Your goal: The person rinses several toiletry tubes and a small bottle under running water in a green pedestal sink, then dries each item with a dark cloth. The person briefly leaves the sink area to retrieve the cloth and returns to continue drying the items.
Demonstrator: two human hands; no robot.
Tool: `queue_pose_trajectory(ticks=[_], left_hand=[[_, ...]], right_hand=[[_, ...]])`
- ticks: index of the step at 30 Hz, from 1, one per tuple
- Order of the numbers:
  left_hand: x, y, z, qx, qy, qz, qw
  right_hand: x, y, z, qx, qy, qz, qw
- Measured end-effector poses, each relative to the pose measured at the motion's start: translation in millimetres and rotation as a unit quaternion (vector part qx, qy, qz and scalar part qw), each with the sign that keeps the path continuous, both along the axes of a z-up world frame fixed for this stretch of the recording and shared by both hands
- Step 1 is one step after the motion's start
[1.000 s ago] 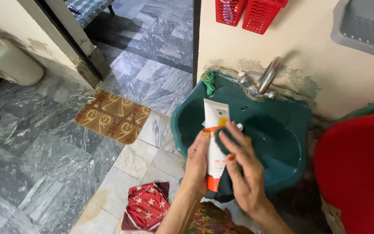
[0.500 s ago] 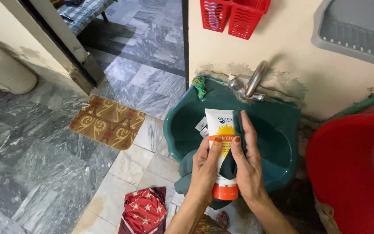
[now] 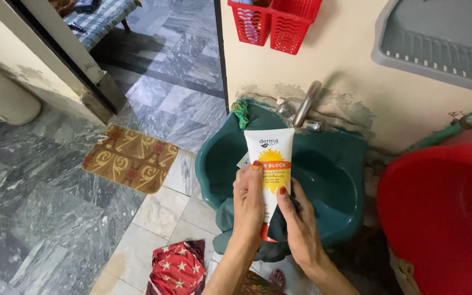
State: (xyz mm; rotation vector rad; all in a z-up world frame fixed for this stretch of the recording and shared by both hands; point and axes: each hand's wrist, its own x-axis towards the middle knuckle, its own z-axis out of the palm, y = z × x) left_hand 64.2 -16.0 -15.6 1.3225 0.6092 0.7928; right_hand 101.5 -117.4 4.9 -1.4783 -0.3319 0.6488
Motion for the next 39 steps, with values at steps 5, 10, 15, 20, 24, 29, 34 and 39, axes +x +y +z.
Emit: queue_pose_trajectory(ticks=[5,10,15,20,24,29,34,39], left_hand=[[2,-9,18,-0.06,0.119,0.005,0.991],[3,-18,22,-0.014,0.195,0.042,0.98],[3,-22,8,0.065,0.135,0.078,0.986],[5,-25,5,-0.119,0.019,0.046,0.992],[4,-25,4,-0.068,0.036,0.052,0.996],[4,-24,3,-0.021,0.036,0.047,0.998],[3,-27,-4,0.004,0.016,0.065,0.998],[4,-27,-14,0.009,0.046,0.095,0.994]], right_hand=[[7,-3,-10,0.026,0.007,0.014,1.0],[19,-8,-39,0.017,-0.02,0.027,0.999],[24,-13,-55,-0.042,-0.001,0.031,0.999],[33,-11,-52,-0.136,-0.058,0.052,0.988],[34,-14,-57,-0.164,-0.111,0.038,0.98],[40,-17,-59,-0.232,-0.271,0.059,0.933],[30,-18,-24,-0.23,-0.422,0.01,0.877],[15,-17,-7,-0.206,-0.503,-0.035,0.838]])
